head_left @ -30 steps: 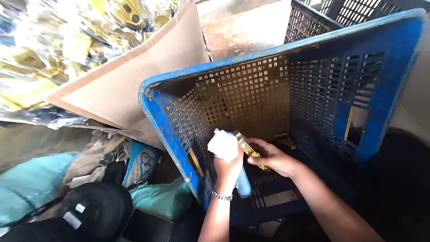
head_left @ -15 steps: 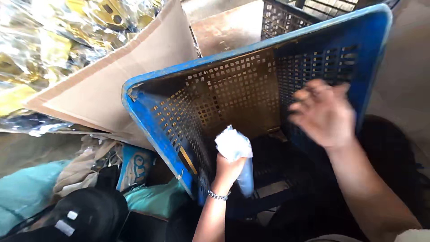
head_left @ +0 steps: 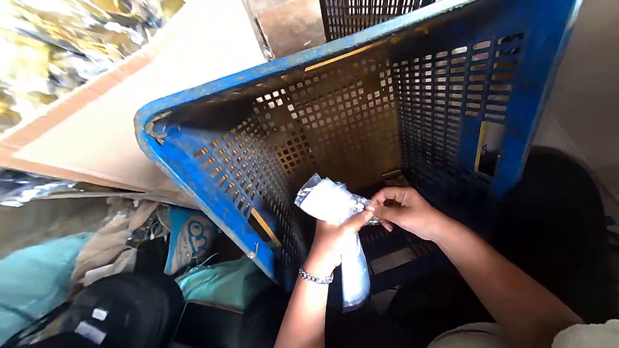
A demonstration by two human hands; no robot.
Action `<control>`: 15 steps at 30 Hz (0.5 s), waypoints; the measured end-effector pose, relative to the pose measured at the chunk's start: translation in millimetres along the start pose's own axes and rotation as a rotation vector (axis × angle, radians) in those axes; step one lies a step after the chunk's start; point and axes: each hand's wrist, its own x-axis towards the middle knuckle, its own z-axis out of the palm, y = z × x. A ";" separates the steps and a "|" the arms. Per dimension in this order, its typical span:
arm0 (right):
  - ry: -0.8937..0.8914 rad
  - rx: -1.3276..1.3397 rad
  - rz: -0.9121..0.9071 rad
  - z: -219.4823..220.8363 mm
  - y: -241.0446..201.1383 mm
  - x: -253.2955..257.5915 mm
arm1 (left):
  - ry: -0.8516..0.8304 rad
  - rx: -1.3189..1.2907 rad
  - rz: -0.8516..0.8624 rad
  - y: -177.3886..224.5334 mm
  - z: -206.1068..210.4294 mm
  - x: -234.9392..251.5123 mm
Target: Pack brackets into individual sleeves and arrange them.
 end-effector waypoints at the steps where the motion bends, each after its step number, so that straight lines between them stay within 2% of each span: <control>1: -0.045 -0.002 0.006 -2.7 0.1 -1.5 | 0.043 0.035 0.039 -0.3 -4.3 1.9; 5: 0.077 -0.064 0.086 -1.3 -1.2 1.9 | 0.093 0.469 0.366 -20.0 -20.1 10.4; 7: 0.063 -0.091 0.118 -0.6 -0.2 1.1 | 0.148 0.409 0.367 -18.9 -19.3 14.3; 9: -0.082 -0.138 0.169 -1.9 -3.4 -2.5 | 0.174 0.312 0.325 -13.6 -18.5 15.5; 11: -0.189 -0.112 0.200 -3.3 -5.6 -3.0 | 0.134 0.327 0.324 -15.1 -19.7 13.7; 12: -0.195 -0.094 0.191 -3.9 -5.7 -2.0 | 0.109 0.349 0.335 -17.3 -19.8 13.1; 15: -0.025 -0.077 0.141 2.5 -0.8 3.7 | 0.061 0.400 0.356 -23.5 -14.6 9.1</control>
